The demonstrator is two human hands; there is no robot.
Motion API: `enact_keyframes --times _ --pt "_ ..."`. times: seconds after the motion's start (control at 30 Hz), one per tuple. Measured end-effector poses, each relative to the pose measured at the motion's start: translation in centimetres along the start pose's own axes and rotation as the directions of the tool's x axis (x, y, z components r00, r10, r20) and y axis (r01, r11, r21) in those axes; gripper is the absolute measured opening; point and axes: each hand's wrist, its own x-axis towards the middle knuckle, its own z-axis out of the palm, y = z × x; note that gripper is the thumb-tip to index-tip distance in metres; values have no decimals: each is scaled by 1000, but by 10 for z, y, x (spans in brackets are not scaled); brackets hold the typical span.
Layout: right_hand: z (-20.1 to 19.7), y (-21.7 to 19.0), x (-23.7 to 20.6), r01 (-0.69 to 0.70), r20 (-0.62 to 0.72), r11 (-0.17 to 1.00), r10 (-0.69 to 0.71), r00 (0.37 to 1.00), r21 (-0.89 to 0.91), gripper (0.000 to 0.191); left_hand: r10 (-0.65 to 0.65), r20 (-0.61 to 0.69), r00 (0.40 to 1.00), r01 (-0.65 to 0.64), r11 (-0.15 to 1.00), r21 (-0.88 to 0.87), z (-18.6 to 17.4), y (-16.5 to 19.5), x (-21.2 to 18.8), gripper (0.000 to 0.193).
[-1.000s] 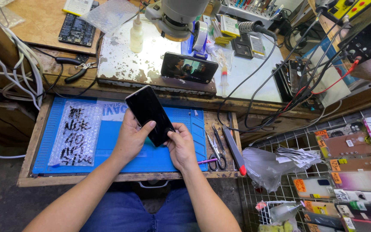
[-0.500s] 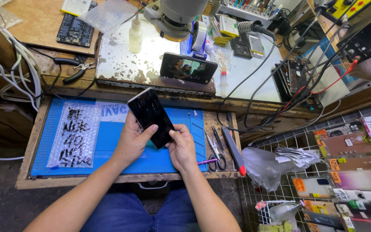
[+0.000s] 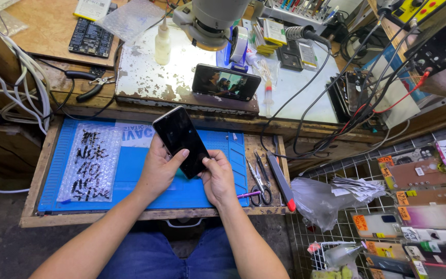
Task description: The person removes a smartphone from a protective sleeve and uses a thin tool to pry open and separate the back cover from the main body of the device.
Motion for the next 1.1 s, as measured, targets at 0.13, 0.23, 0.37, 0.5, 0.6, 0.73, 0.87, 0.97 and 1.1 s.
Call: enact_keyframes --times 0.13,0.23,0.37,0.5,0.6,0.73,0.87,0.97,1.1 --pt "0 2 0 -9 -51 1000 10 999 18 12 6 25 1000 -6 1000 -27 1 1 -2 57" --pt "-3 3 1 0 -57 1000 1 998 23 10 7 34 999 -6 1000 -5 1 1 -2 60" --pt "-4 4 1 26 -34 1000 -25 999 13 9 -4 35 999 3 1000 5 1 0 -3 57" --pt "5 1 -2 104 -41 991 -108 993 -90 19 26 -14 1000 -26 1000 -10 -2 -1 1 54" --pt "15 -4 -9 316 4 856 -344 939 -408 29 30 -66 997 -29 999 15 -8 2 3 50" --pt "30 -12 -22 462 157 487 -544 825 -741 23 55 -84 995 -54 998 17 -8 5 2 51" --pt "41 -17 -25 452 170 386 -580 797 -804 16 47 -51 998 -46 999 18 -6 8 0 50" --pt "45 -16 -27 468 192 331 -610 768 -820 13 26 -61 998 -21 996 81 -7 10 -1 50" --pt "51 -17 -28 439 274 126 -621 735 -890 8 19 -43 999 -16 998 68 -9 10 -2 48"
